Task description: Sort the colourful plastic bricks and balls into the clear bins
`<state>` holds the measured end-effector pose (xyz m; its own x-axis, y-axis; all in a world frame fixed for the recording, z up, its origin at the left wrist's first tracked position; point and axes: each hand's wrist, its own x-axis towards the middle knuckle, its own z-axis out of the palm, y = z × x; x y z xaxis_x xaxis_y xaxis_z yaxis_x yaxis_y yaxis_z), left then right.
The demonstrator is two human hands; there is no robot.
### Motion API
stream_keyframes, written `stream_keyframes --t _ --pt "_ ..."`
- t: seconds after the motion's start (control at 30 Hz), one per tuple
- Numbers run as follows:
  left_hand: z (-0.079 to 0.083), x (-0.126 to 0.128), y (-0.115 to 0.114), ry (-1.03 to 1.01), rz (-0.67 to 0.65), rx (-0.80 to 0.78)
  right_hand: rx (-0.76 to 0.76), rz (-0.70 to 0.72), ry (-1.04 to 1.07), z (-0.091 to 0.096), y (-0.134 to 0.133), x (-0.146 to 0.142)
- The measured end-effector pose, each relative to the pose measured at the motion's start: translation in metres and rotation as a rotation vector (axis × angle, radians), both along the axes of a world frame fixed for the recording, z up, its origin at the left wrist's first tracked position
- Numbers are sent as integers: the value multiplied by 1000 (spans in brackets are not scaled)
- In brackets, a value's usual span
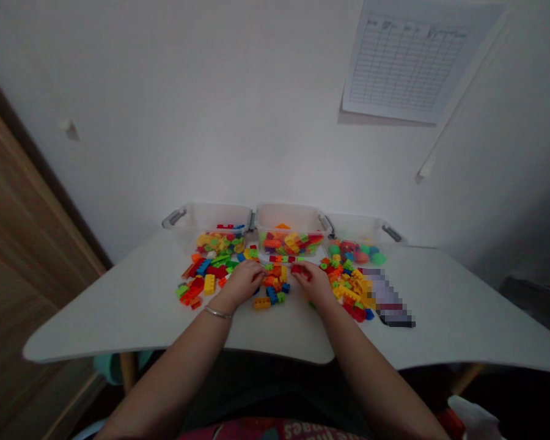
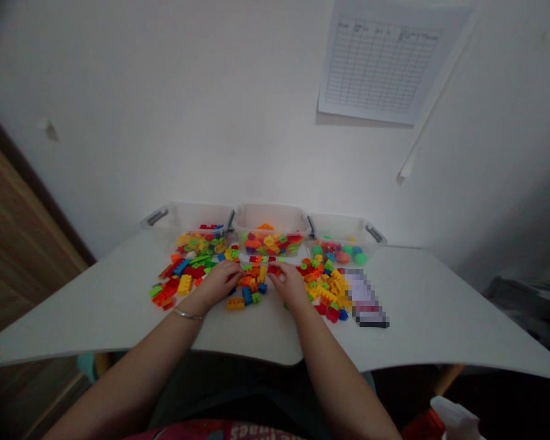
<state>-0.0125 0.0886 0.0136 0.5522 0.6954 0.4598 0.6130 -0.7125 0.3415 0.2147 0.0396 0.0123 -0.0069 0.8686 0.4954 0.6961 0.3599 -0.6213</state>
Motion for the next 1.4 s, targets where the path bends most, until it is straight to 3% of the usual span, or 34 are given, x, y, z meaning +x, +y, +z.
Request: stream_keyframes --t 0.1,0.2,0.33,0.47,0.7,1.17,1.4 --pt "-1 -1 1 0 5 3 74 -51 246 11 8 5" --pt "-3 -2 2 0 4 3 208 -110 335 31 21 19" --pt "-4 -2 2 -1 9 -1 324 -195 209 61 41 38" --pt "-3 -2 2 0 9 -1 336 -170 46 79 63 37" --pt "-2 -3 2 4 -3 9 226 -112 -217 82 81 12" --pt "-3 -1 3 5 -9 15 128 -66 -408 79 71 8" --pt "-3 -2 3 12 -7 20 160 -31 -362 77 71 10"
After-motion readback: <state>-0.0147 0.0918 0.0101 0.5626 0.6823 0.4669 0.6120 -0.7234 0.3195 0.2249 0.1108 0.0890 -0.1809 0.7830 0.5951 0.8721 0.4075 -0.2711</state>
